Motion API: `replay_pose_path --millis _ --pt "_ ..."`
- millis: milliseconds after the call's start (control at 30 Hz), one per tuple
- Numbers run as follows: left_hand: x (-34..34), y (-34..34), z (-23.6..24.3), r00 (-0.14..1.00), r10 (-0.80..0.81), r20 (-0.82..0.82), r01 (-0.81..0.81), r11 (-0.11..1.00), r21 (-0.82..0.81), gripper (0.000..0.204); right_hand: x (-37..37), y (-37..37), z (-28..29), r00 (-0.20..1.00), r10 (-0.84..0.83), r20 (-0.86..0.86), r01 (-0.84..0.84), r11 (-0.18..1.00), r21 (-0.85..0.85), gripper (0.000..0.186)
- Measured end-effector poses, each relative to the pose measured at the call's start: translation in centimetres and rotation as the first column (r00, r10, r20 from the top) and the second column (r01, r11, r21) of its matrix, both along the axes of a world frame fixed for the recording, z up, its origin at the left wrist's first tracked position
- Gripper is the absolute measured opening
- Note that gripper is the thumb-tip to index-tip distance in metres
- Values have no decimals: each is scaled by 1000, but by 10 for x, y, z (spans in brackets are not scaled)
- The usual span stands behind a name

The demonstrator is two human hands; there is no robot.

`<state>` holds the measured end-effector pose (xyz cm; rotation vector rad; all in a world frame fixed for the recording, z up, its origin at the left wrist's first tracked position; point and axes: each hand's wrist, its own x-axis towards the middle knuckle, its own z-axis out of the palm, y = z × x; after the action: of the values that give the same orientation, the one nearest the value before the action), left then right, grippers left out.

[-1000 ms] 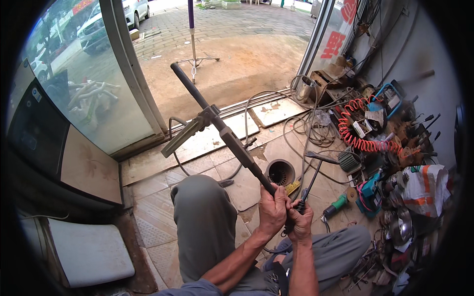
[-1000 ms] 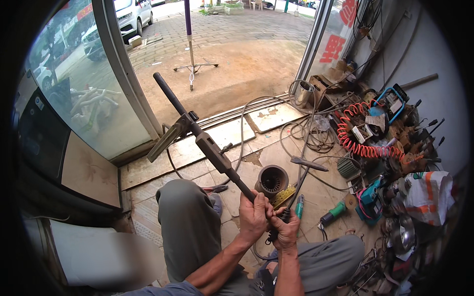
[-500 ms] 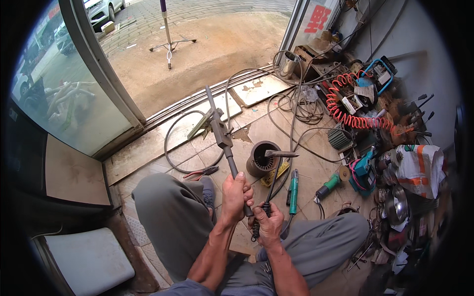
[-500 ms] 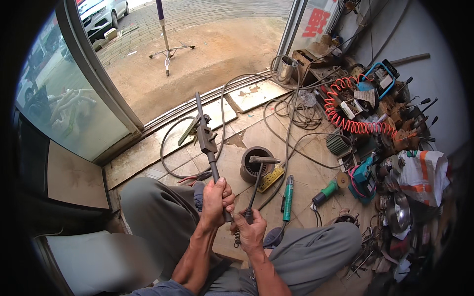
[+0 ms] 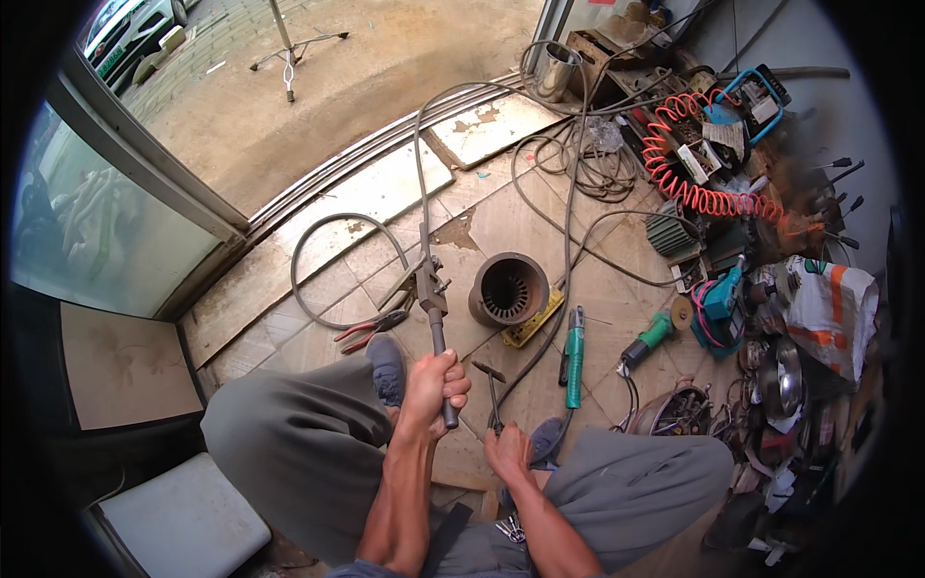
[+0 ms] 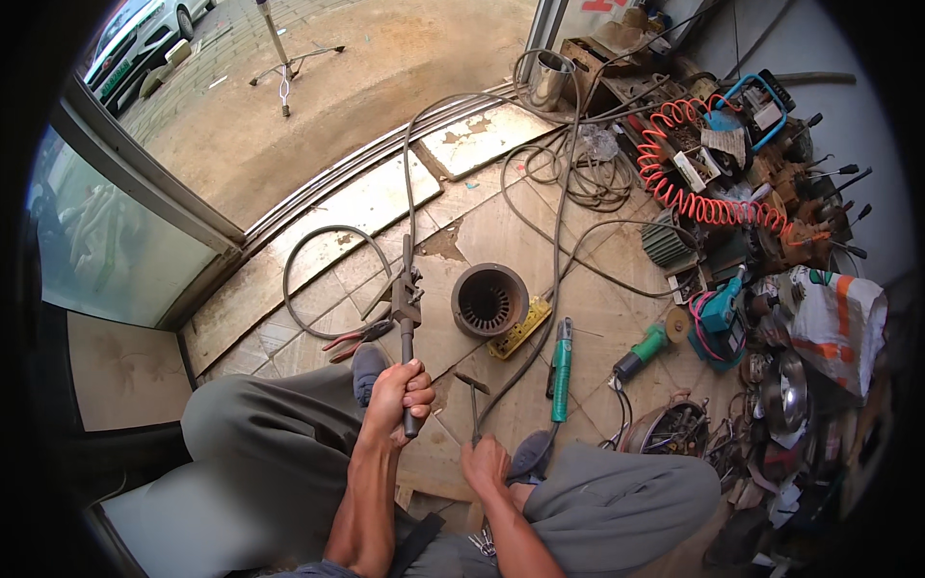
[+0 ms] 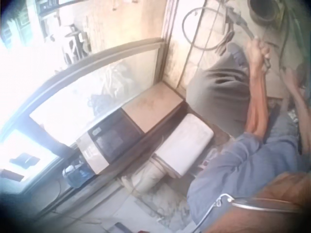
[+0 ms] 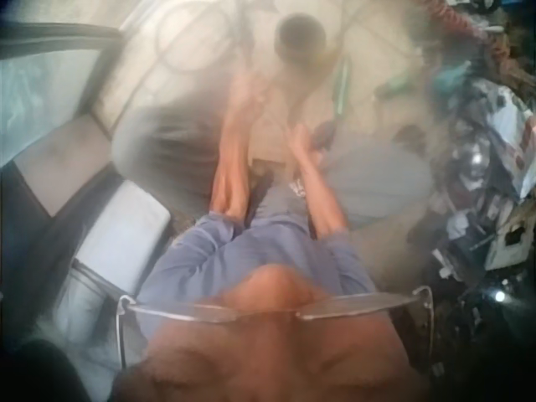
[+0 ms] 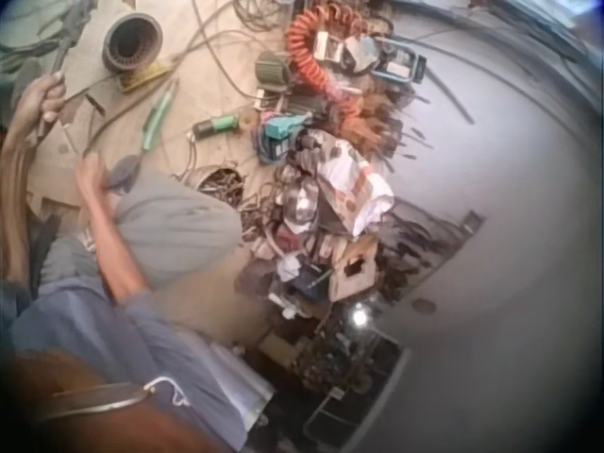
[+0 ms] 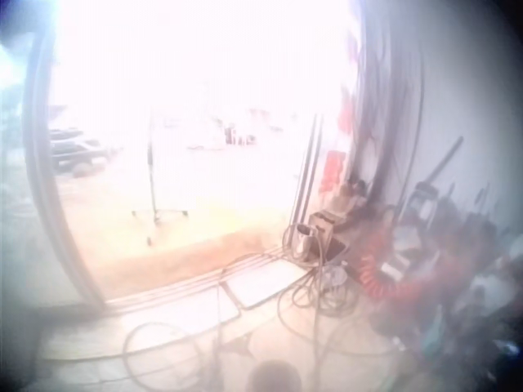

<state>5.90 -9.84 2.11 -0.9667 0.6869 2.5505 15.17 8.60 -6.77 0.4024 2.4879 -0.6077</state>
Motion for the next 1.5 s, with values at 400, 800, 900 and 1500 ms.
replay_pose_path --millis 400,800,900,1500 --pt "-8 7 -13 997 -15 81 1 986 166 20 -2 -22 -61 999 21 49 -18 997 -73 39" --pt "-17 11 2 981 5 193 -28 993 115 13 -93 101 -72 895 -119 -431 314 852 418 53" --pt "-21 12 17 978 -10 208 -5 997 72 12 -104 122 -88 958 -238 -160 281 888 364 56" --pt "-10 -1 48 999 21 -32 -29 960 -278 51 -124 118 -14 669 -726 -162 587 649 -484 35"
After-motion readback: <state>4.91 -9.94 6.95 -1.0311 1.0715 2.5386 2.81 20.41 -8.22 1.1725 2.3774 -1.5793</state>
